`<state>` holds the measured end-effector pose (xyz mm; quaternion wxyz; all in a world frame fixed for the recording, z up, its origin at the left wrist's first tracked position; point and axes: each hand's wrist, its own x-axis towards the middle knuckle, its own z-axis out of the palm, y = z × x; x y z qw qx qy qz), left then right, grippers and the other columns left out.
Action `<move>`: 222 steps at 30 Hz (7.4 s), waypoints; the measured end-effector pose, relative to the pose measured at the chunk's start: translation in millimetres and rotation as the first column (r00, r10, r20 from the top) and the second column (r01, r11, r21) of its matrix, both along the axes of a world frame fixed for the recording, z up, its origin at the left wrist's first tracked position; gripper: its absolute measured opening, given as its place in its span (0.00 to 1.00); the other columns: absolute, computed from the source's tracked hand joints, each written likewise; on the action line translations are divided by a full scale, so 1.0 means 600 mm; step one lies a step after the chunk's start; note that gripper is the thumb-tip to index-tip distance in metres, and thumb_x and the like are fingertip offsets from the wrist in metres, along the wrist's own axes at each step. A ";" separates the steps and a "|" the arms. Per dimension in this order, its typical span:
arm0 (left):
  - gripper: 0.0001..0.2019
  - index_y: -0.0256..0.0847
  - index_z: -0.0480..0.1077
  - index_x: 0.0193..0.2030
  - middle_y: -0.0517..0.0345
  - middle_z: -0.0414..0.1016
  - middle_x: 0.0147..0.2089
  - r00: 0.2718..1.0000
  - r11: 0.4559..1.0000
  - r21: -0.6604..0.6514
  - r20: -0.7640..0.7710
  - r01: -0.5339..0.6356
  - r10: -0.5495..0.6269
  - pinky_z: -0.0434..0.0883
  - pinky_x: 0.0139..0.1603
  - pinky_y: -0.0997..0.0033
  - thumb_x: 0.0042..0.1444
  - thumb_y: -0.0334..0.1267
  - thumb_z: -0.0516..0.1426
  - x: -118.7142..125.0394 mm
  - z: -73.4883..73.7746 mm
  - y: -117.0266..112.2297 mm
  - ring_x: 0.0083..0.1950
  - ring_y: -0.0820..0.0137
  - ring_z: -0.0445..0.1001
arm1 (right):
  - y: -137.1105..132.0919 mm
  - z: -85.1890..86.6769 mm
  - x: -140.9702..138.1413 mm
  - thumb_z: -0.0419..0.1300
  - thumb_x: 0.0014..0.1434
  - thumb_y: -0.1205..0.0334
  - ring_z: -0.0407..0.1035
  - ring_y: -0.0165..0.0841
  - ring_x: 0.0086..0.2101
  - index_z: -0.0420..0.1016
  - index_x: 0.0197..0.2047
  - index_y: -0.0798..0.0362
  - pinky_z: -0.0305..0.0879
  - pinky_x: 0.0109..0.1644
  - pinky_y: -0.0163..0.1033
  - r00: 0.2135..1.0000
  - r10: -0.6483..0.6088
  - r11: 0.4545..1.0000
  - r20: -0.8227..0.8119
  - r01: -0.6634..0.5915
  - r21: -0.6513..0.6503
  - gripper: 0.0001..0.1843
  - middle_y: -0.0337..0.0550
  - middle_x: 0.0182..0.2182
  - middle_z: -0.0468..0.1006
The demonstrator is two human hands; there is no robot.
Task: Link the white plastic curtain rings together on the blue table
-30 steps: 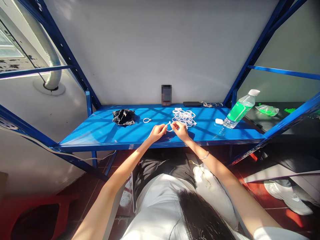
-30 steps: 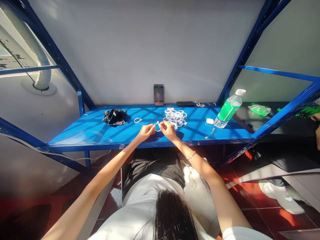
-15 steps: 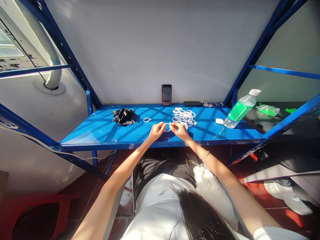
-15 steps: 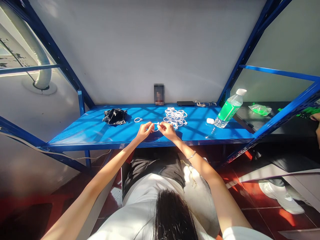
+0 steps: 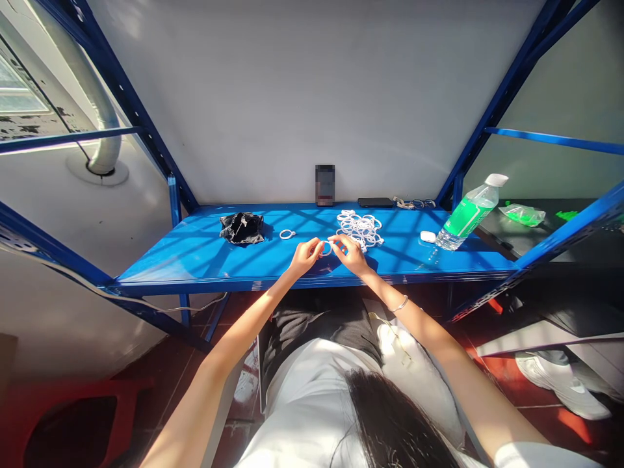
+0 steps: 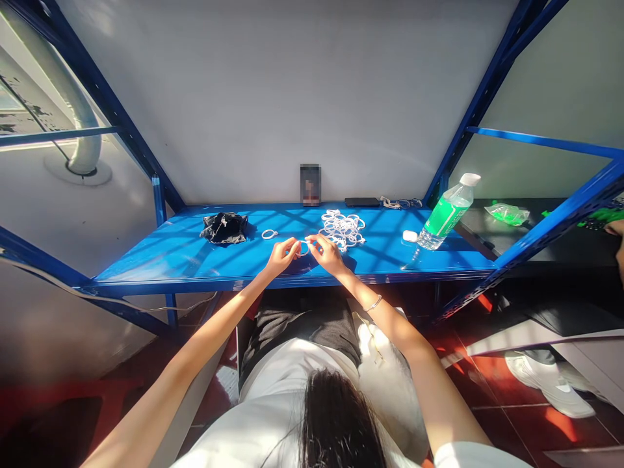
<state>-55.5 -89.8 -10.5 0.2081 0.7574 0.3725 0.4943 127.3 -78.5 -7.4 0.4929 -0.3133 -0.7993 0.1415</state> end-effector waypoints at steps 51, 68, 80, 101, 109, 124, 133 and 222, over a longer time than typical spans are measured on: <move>0.25 0.38 0.66 0.56 0.63 0.68 0.29 0.994 0.990 0.132 -0.092 -0.038 0.050 0.64 0.23 0.82 0.56 0.50 0.59 0.004 0.000 -0.003 0.21 0.81 0.62 | 0.006 -0.007 0.006 0.49 0.68 0.51 0.71 0.33 0.27 0.70 0.38 0.50 0.69 0.33 0.40 0.999 -0.036 0.993 -0.030 0.039 0.110 0.14 0.44 0.33 0.77; 0.23 0.34 0.71 0.42 0.59 0.72 0.24 0.995 0.982 -0.183 0.099 0.045 -0.027 0.68 0.23 0.78 0.55 0.56 0.57 0.001 0.008 -0.004 0.21 0.75 0.70 | -0.002 -0.002 0.001 0.50 0.68 0.51 0.74 0.33 0.32 0.74 0.47 0.51 0.72 0.34 0.39 1.000 0.004 0.994 0.002 -0.004 0.111 0.16 0.47 0.40 0.79; 0.24 0.35 0.69 0.43 0.61 0.70 0.22 0.986 0.969 -0.205 0.114 0.140 -0.118 0.67 0.22 0.78 0.61 0.57 0.51 -0.002 0.009 -0.002 0.20 0.76 0.69 | 0.001 -0.010 0.001 0.49 0.68 0.47 0.72 0.34 0.32 0.74 0.40 0.51 0.69 0.34 0.38 0.996 -0.066 0.991 0.064 0.059 0.117 0.19 0.46 0.36 0.78; 0.26 0.36 0.64 0.58 0.61 0.71 0.29 0.999 0.999 0.023 0.021 0.025 -0.026 0.69 0.27 0.78 0.55 0.46 0.60 0.003 0.005 -0.004 0.25 0.77 0.67 | 0.001 -0.009 0.002 0.49 0.68 0.50 0.74 0.37 0.36 0.75 0.45 0.50 0.70 0.40 0.40 0.989 -0.134 0.982 0.065 0.124 0.144 0.17 0.46 0.39 0.79; 0.27 0.36 0.63 0.59 0.62 0.69 0.28 0.999 0.999 0.040 0.029 0.021 -0.022 0.68 0.25 0.79 0.55 0.43 0.60 0.004 0.002 -0.004 0.24 0.78 0.65 | 0.000 -0.008 0.002 0.50 0.68 0.50 0.73 0.36 0.33 0.74 0.42 0.51 0.68 0.38 0.40 0.986 -0.153 0.977 0.061 0.142 0.156 0.16 0.46 0.37 0.79; 0.28 0.37 0.62 0.61 0.64 0.67 0.27 1.000 0.998 0.050 0.000 0.028 -0.028 0.66 0.25 0.80 0.55 0.43 0.59 0.005 -0.005 0.000 0.23 0.79 0.63 | 0.005 -0.015 0.003 0.48 0.69 0.53 0.74 0.37 0.33 0.70 0.36 0.50 0.66 0.35 0.40 0.982 -0.168 0.972 0.084 0.151 0.178 0.16 0.45 0.32 0.79; 0.29 0.35 0.62 0.61 0.64 0.68 0.27 1.000 0.998 0.063 -0.011 0.022 -0.021 0.66 0.24 0.80 0.55 0.44 0.59 0.004 -0.006 0.001 0.23 0.79 0.63 | 0.007 -0.017 0.004 0.50 0.68 0.56 0.73 0.37 0.32 0.71 0.36 0.51 0.65 0.35 0.39 0.981 -0.167 0.974 0.099 0.149 0.170 0.13 0.45 0.31 0.78; 0.24 0.38 0.66 0.57 0.64 0.69 0.26 0.992 0.968 0.232 -0.065 -0.091 0.109 0.65 0.24 0.83 0.58 0.48 0.58 0.001 -0.009 0.001 0.20 0.81 0.62 | -0.007 -0.007 -0.005 0.48 0.67 0.56 0.71 0.31 0.27 0.72 0.40 0.51 0.64 0.32 0.36 0.964 -0.228 0.960 0.137 0.199 0.197 0.13 0.42 0.33 0.78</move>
